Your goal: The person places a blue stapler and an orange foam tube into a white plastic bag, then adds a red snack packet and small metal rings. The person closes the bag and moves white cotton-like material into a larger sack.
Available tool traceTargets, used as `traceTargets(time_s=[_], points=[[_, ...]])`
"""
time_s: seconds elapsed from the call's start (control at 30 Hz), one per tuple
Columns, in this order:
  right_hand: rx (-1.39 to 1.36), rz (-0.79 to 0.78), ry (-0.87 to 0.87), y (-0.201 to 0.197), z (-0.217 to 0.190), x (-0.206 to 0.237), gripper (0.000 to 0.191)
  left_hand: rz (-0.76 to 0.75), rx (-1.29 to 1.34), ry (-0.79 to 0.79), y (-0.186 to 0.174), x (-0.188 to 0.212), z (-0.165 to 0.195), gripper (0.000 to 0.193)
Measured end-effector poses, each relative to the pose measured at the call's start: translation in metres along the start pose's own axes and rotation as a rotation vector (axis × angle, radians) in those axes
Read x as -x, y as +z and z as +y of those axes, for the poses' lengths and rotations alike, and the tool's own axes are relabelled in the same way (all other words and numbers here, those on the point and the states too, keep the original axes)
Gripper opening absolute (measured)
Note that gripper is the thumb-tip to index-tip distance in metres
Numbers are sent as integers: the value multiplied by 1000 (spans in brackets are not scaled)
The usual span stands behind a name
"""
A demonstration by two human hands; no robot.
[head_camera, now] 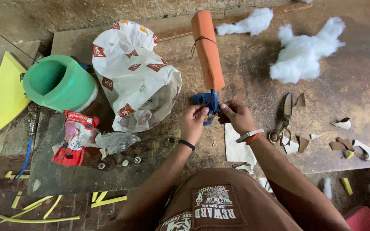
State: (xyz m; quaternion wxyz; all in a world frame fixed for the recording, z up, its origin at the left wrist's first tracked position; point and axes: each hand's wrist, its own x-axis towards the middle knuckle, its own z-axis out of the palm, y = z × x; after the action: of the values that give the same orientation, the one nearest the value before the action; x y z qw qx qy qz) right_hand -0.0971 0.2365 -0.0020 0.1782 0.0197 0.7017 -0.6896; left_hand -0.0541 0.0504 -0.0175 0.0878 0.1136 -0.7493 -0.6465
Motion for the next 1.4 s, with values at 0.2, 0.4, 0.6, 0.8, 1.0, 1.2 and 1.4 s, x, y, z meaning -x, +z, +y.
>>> traceTargets(time_s=[0.2,0.4,0.6,0.8,1.0,1.2,1.4], points=[[27,-19,7,-5,3,-9,19,-47,6,398,-12,-3,-10,13],[-59,-100,-64,-9,2,-6,13,-54,246,10,-16,0,-11,10],[-86,-107,-27,-10,-4,-1,12,-138,-78,221,-7,0,3,22],[-57,-115,-54,-9,-6,-2,12,-361,63,-234,-22,-4,13,55],[-77,-123,-50,-8,-2,-5,12,-243,190,-193,-25,-2,7,30],[-122,-149,-81,-7,1,-12,13,-323,314,-295,-34,11,8,62],[-108,-147,-67,-6,2,-18,11,-299,490,-249,-33,8,10,62]])
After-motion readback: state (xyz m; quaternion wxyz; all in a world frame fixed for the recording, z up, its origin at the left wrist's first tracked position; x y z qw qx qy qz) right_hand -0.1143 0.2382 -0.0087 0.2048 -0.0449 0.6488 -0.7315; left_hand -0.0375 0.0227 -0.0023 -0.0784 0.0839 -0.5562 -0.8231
